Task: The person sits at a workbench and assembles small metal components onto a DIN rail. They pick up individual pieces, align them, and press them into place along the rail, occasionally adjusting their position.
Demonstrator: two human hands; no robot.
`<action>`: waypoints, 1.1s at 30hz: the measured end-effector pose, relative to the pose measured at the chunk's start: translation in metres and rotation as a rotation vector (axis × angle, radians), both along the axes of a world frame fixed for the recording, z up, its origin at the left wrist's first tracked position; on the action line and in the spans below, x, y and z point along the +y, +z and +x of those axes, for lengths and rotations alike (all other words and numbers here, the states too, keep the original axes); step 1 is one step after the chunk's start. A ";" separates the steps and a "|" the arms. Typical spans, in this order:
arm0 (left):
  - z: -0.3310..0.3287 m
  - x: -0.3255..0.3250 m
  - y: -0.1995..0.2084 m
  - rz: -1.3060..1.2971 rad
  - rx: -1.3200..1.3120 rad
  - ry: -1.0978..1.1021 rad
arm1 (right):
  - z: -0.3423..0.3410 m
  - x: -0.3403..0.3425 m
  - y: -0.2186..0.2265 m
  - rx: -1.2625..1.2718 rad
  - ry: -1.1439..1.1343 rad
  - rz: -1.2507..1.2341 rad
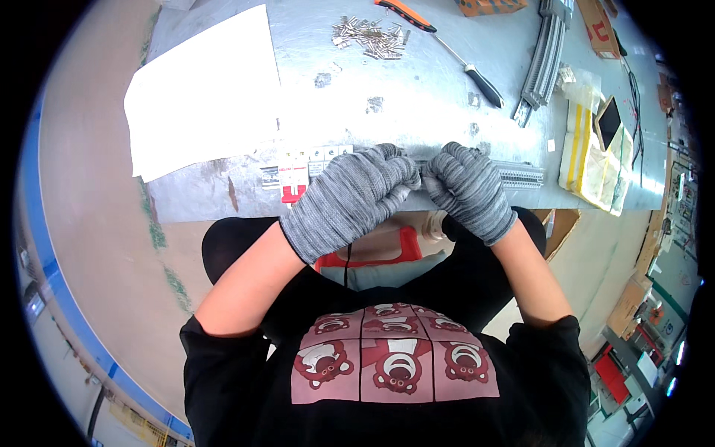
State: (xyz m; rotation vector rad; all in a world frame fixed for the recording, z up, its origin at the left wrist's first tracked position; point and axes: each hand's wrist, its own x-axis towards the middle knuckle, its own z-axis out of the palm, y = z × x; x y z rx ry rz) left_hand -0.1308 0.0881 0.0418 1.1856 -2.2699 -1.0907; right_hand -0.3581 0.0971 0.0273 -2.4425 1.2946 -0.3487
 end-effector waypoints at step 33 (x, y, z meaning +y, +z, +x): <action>-0.007 -0.003 -0.013 -0.384 -0.473 -0.383 | 0.001 -0.002 0.002 0.042 -0.023 0.049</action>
